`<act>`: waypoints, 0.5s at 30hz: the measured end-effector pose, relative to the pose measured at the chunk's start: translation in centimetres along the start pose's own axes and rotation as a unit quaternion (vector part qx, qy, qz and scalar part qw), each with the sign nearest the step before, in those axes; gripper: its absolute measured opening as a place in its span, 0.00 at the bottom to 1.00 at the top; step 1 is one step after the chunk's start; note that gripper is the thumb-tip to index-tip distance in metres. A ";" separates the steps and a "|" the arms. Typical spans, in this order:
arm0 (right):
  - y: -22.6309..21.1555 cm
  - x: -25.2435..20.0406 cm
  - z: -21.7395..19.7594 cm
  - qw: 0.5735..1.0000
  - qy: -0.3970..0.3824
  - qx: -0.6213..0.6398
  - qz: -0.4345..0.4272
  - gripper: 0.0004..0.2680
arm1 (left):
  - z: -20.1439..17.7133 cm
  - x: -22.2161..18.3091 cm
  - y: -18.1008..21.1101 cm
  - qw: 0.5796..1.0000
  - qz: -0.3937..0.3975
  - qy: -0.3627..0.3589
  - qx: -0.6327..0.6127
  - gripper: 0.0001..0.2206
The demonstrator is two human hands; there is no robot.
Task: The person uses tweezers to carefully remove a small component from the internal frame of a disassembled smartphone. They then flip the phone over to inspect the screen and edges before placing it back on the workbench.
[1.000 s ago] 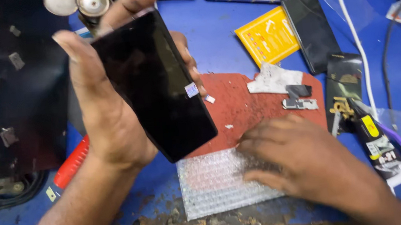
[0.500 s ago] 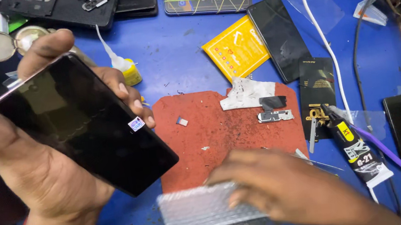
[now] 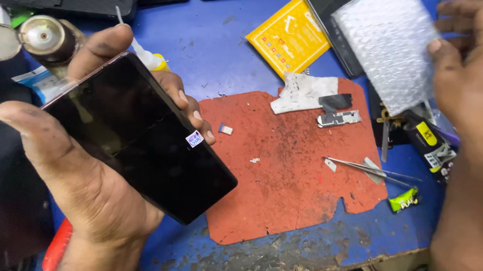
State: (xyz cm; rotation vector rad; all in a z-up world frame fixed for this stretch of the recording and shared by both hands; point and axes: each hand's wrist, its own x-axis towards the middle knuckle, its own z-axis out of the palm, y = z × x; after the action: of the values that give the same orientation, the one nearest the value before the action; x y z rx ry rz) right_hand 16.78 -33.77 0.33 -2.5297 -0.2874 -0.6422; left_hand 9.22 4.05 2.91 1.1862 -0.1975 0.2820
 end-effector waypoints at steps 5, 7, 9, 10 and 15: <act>-1.7 -0.9 -0.4 0.991 0.045 -0.066 -0.105 0.10 | 0.3 -0.2 0.1 1.000 0.010 -0.007 -0.009 0.43; -2.4 -1.0 -0.2 0.993 0.035 0.007 -0.114 0.08 | 0.3 -0.3 0.3 1.000 0.016 -0.008 -0.009 0.43; -3.3 -1.2 -0.1 0.991 0.028 0.038 -0.128 0.07 | 0.3 -0.2 0.3 1.000 0.016 -0.010 -0.010 0.42; -3.8 -1.3 0.1 0.990 0.024 0.042 -0.134 0.07 | 0.3 -0.2 0.3 1.000 0.018 -0.011 -0.010 0.42; -6.1 -1.6 0.6 0.988 -0.004 0.036 -0.152 0.05 | 0.4 -0.3 0.3 1.000 0.020 -0.013 -0.014 0.42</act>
State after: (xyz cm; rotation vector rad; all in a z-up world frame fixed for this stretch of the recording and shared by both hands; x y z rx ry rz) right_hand 13.68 -28.43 1.67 -2.4406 -0.6977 -0.7205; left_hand 8.89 3.76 3.19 1.1605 -0.2477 0.2992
